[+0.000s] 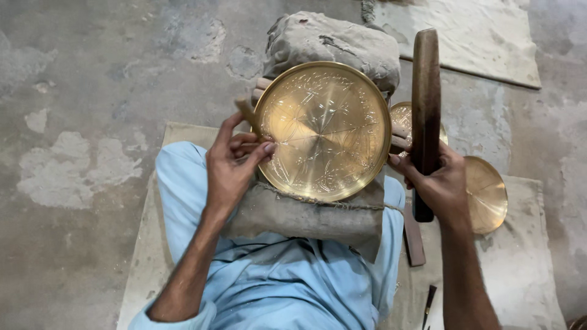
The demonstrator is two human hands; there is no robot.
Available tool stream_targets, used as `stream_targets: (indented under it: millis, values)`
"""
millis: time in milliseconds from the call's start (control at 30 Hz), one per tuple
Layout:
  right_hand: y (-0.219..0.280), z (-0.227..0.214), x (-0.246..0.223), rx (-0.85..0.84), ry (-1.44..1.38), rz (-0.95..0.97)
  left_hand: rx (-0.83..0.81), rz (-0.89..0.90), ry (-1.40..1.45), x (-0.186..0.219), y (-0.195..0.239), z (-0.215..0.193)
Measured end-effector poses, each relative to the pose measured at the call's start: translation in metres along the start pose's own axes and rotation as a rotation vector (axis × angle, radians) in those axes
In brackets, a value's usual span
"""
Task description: The person uses a hammer and chisel to engrave a floral pattern into a brass plate resting on a cushion. They repeatedly strike the chisel along the design lines to deepen the relief.
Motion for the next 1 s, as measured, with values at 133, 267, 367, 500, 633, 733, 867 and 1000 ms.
stream_targets:
  millis: [133, 267, 367, 500, 633, 733, 867, 1000]
  values:
    - [0.002, 0.001, -0.03, -0.056, 0.092, -0.069, 0.008, 0.032, -0.156, 0.005, -0.01, 0.014]
    - [0.001, 0.006, -0.063, -0.106, 0.345, -0.165, 0.031, 0.097, -0.223, 0.008, -0.014, 0.023]
    - [0.003, 0.015, -0.089, -0.129, 0.493, -0.34, 0.038, 0.133, -0.225, 0.005, -0.017, 0.026]
    - [0.003, 0.027, -0.116, -0.161, 0.608, -0.558, 0.049, 0.178, -0.263, 0.0, -0.016, 0.03]
    - [-0.015, 0.039, -0.122, -0.212, 0.748, -0.612, 0.049, 0.172, -0.28, -0.005, -0.017, 0.033]
    - [-0.028, 0.047, -0.128, -0.241, 0.826, -0.65, 0.048, 0.169, -0.293, -0.005, -0.017, 0.033]
    - [-0.037, 0.055, -0.144, -0.234, 0.946, -0.717, 0.048, 0.185, -0.286, -0.003, -0.015, 0.035]
    - [-0.036, 0.061, -0.174, -0.187, 0.973, -0.853, 0.06, 0.185, -0.298, 0.0, -0.014, 0.034]
Point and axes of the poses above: each hand's wrist, its own y-axis away from the middle knuckle, its own z-axis out of the palm, x = y × z, the point moved 9 cm from there along -y, towards the middle knuckle, and after that the axes turned 2 degrees about -y, right-handed, at the moved point
